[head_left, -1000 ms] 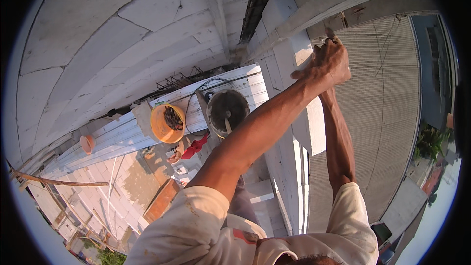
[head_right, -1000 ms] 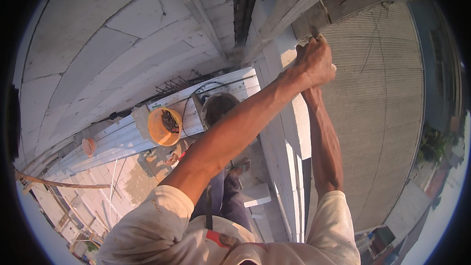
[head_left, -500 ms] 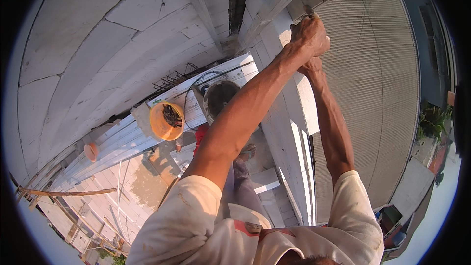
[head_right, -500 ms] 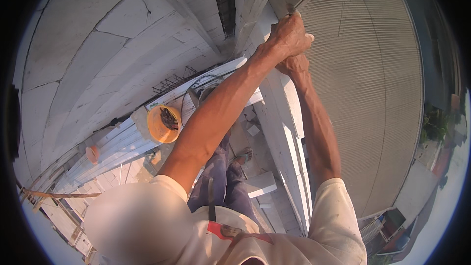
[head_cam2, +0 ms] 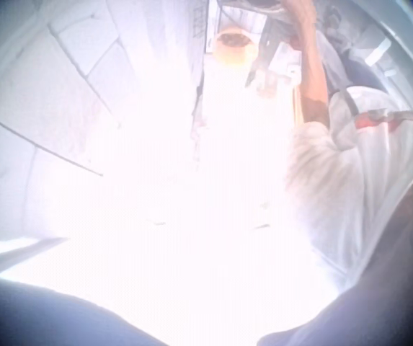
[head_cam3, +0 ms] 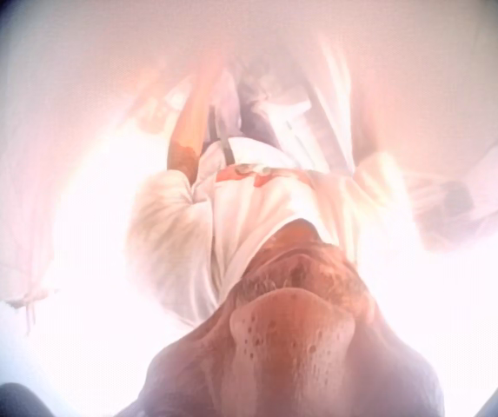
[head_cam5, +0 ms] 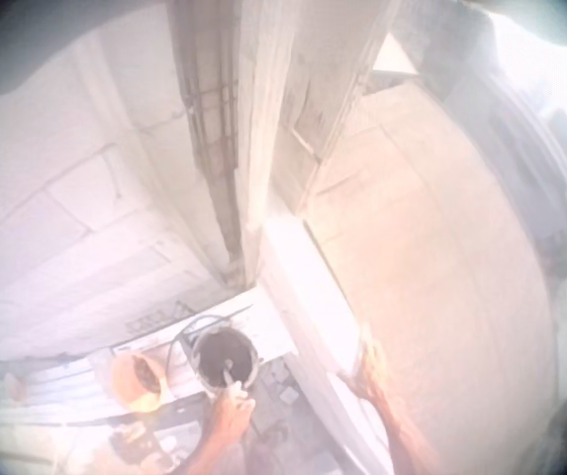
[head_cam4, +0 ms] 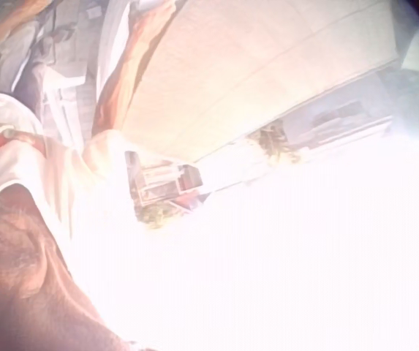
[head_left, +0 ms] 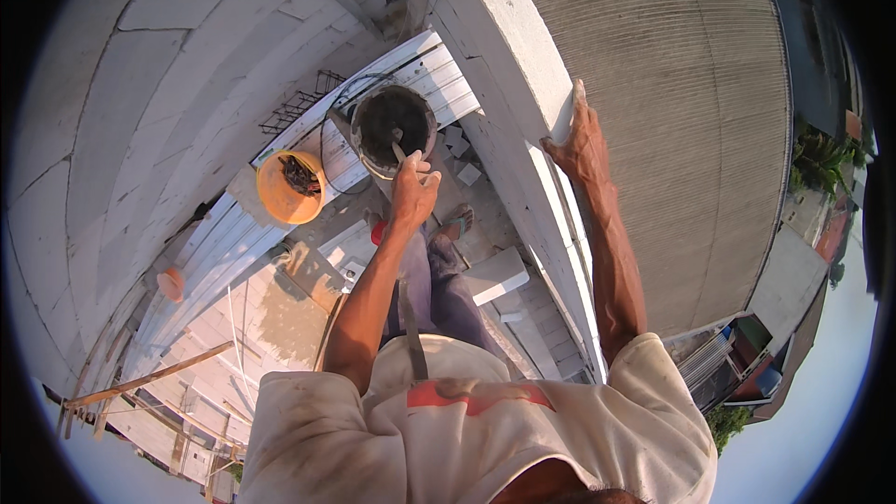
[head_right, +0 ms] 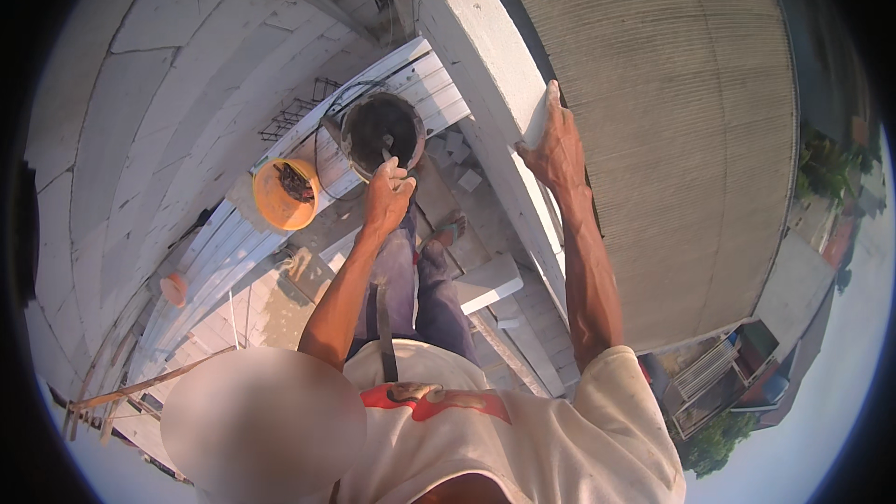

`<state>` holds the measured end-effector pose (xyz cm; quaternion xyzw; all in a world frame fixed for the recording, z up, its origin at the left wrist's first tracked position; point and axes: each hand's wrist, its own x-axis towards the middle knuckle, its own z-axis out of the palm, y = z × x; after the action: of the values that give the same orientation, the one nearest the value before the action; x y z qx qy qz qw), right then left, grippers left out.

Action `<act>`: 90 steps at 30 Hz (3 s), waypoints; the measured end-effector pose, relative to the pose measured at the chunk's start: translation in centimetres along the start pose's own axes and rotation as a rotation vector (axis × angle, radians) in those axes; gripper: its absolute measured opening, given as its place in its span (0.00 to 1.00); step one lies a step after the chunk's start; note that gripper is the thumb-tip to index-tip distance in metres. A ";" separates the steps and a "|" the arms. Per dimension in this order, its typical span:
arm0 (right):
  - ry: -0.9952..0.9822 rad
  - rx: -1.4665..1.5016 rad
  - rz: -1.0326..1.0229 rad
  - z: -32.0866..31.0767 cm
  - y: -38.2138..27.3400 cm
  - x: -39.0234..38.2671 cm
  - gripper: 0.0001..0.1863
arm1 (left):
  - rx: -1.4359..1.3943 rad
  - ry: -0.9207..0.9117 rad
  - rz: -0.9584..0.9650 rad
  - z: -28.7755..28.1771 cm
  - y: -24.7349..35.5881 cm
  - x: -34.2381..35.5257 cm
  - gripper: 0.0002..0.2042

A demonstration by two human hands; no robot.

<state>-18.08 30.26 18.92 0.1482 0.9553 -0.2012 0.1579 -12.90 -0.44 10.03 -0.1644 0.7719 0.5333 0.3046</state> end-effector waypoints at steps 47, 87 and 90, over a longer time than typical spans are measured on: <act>-0.401 0.752 0.800 15.3 8.9 -49.2 0.26 | 1.002 -0.735 -0.067 -4.0 -9.5 -8.0 0.34; 1.106 1.523 1.661 38.7 -7.7 -66.0 0.19 | 1.193 -2.080 0.725 31.2 0.2 -12.1 0.21; 1.100 1.459 1.751 40.1 -8.3 -67.6 0.24 | 1.781 -1.389 0.590 34.1 0.5 -23.4 0.28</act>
<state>49.98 -9.16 11.24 0.8452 0.1442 -0.4201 -0.2974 14.68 29.61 17.16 0.6204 0.5488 -0.1711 0.5334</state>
